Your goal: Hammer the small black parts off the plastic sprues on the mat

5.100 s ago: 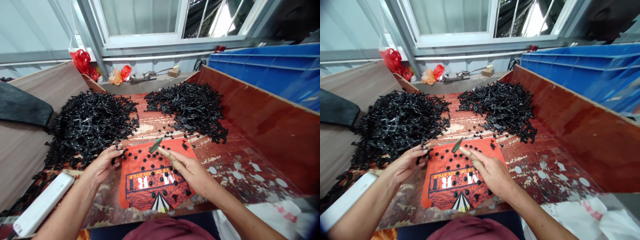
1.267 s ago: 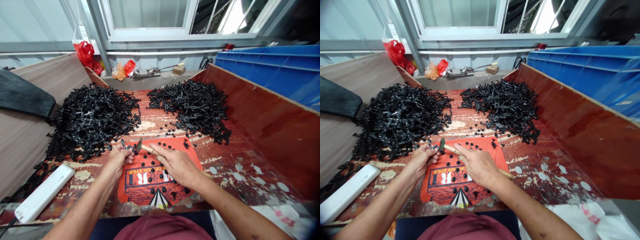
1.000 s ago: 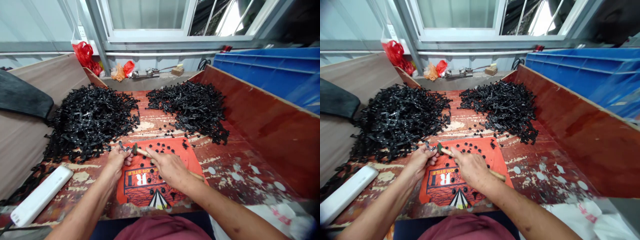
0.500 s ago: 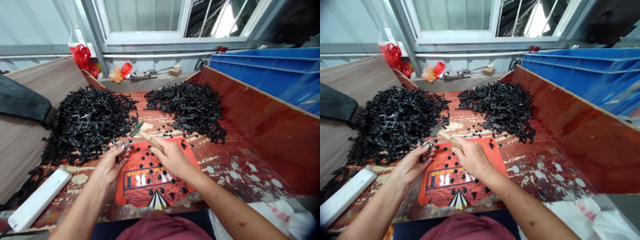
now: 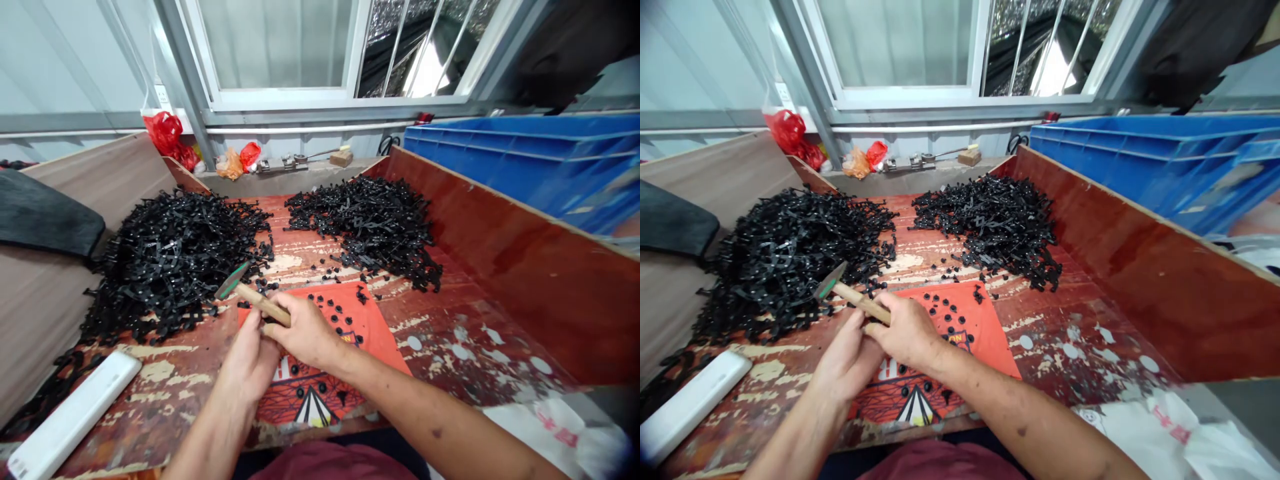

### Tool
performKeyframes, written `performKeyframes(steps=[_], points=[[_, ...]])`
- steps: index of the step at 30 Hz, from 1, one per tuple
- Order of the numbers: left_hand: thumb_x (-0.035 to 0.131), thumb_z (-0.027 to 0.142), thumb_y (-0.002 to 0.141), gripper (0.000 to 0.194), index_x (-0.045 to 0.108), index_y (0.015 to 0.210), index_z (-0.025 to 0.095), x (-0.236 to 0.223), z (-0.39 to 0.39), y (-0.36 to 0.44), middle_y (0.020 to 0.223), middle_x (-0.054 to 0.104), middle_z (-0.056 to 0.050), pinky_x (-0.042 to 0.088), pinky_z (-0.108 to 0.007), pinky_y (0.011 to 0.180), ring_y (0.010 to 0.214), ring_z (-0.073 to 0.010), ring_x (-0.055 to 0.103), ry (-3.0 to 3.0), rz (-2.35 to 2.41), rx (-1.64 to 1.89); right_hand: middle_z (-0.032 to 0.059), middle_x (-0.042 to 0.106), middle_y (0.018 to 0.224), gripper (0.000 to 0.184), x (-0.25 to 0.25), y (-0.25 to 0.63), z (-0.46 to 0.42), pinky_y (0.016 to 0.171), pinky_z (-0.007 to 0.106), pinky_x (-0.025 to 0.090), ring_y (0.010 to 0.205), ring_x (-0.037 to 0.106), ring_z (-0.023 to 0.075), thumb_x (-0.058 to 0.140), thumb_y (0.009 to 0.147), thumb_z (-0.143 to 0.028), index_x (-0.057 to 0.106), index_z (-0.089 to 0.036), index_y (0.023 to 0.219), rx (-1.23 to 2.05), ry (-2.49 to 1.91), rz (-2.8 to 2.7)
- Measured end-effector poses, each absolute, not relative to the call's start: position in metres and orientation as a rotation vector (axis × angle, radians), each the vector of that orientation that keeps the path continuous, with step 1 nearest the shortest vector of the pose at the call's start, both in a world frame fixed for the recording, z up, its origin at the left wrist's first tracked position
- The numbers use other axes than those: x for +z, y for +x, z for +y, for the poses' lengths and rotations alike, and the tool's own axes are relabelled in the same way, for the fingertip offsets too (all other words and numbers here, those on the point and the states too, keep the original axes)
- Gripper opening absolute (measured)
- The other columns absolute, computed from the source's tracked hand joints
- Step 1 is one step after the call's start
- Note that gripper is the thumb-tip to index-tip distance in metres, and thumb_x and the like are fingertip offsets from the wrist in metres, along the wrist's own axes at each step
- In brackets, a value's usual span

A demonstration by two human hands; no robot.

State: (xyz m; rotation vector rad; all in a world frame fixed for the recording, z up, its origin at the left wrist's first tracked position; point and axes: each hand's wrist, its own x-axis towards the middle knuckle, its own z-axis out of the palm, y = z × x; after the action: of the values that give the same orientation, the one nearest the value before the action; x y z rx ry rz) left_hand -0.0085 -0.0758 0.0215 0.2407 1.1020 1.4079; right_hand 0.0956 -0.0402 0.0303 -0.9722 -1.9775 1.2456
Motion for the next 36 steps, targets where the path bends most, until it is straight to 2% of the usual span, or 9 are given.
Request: performKeyframes(steps=[4,6,9,11,13,17,21,24,36], points=[[0.067,0.047,0.083,0.029,0.065,0.077,0.019,0.02,-0.102,-0.033,0.069,0.064,-0.003,0.049,-0.025,0.06,0.064,-0.0159,0.06,0.487,1.263,1.271,-0.0043,0.061,0.071,0.011,0.036,0.11,-0.029,0.056,0.021,0.039,0.061,0.053,0.0116,0.058,0.082,-0.016,0.066,-0.019,0.088,1.442,-0.943,-1.826],[0.075,0.045,0.076,0.037,0.056,0.058,0.019,0.028,-0.114,-0.054,0.056,0.051,0.002,0.039,-0.021,0.054,0.055,-0.0119,0.047,0.797,1.693,1.309,-0.0052,0.056,0.066,0.012,0.044,0.121,-0.022,0.051,0.021,0.035,0.054,0.046,0.0101,0.058,0.083,-0.015,0.067,-0.018,0.09,1.446,-0.957,-1.864],[0.074,0.04,0.077,0.036,0.053,0.055,0.021,0.048,-0.121,-0.083,0.052,0.041,0.003,0.031,-0.022,0.052,0.055,-0.013,0.038,1.22,2.267,1.298,-0.0056,0.052,0.063,0.01,0.055,0.133,-0.018,0.049,0.021,0.03,0.053,0.043,0.0097,0.058,0.084,-0.016,0.067,-0.019,0.086,1.375,-0.961,-2.037],[0.078,0.037,0.072,0.018,0.066,0.071,0.024,0.06,-0.119,-0.09,0.066,0.058,0.001,0.039,-0.022,0.059,0.067,-0.0171,0.051,1.348,2.132,1.276,-0.0058,0.052,0.064,0.009,0.058,0.134,-0.02,0.051,0.021,0.03,0.055,0.044,0.0097,0.059,0.085,-0.016,0.067,-0.02,0.083,1.316,-0.906,-2.161],[0.082,0.037,0.066,0.029,0.074,0.091,0.025,0.065,-0.113,-0.086,0.084,0.069,-0.003,0.046,-0.024,0.068,0.08,-0.0214,0.059,1.282,1.749,1.159,-0.0064,0.054,0.064,0.009,0.058,0.128,-0.023,0.054,0.021,0.032,0.057,0.046,0.0099,0.06,0.086,-0.016,0.067,-0.021,0.082,1.292,-0.814,-2.245],[0.077,0.045,0.071,0.042,0.074,0.105,0.02,0.052,-0.097,-0.07,0.063,0.065,-0.003,0.041,-0.023,0.051,0.057,-0.0181,0.053,1.025,1.44,0.884,-0.005,0.063,0.077,0.015,0.054,0.119,-0.023,0.063,0.021,0.038,0.069,0.056,0.0121,0.058,0.087,-0.012,0.069,-0.022,0.091,1.277,-0.711,-2.188],[0.069,0.043,0.079,0.029,0.077,0.099,0.024,0.027,-0.072,-0.08,0.08,0.073,-0.003,0.043,-0.022,0.059,0.07,-0.0191,0.061,1.222,1.669,1.019,-0.0031,0.066,0.089,0.021,0.046,0.138,-0.011,0.069,0.024,0.039,0.076,0.056,0.0139,0.06,0.09,-0.02,0.068,-0.025,0.109,1.121,-0.868,-2.108],[0.064,0.042,0.083,0.022,0.079,0.086,0.026,0.01,-0.053,-0.097,0.097,0.076,-0.004,0.046,-0.026,0.08,0.095,-0.0248,0.064,1.492,1.814,0.96,-0.0035,0.06,0.076,0.014,0.037,0.167,-0.005,0.063,0.024,0.036,0.067,0.053,0.0136,0.055,0.095,-0.028,0.067,-0.023,0.097,0.956,-1.088,-2.174],[0.056,0.054,0.079,0.036,0.076,0.085,0.024,-0.032,-0.031,-0.105,0.1,0.069,-0.006,0.044,-0.039,0.093,0.099,-0.0269,0.062,1.635,1.994,0.868,-0.0024,0.057,0.071,0.025,0.009,0.208,-0.01,0.058,0.024,0.031,0.065,0.053,0.0145,0.046,0.1,-0.036,0.068,-0.023,0.104,1.093,-1.267,-2.22]])
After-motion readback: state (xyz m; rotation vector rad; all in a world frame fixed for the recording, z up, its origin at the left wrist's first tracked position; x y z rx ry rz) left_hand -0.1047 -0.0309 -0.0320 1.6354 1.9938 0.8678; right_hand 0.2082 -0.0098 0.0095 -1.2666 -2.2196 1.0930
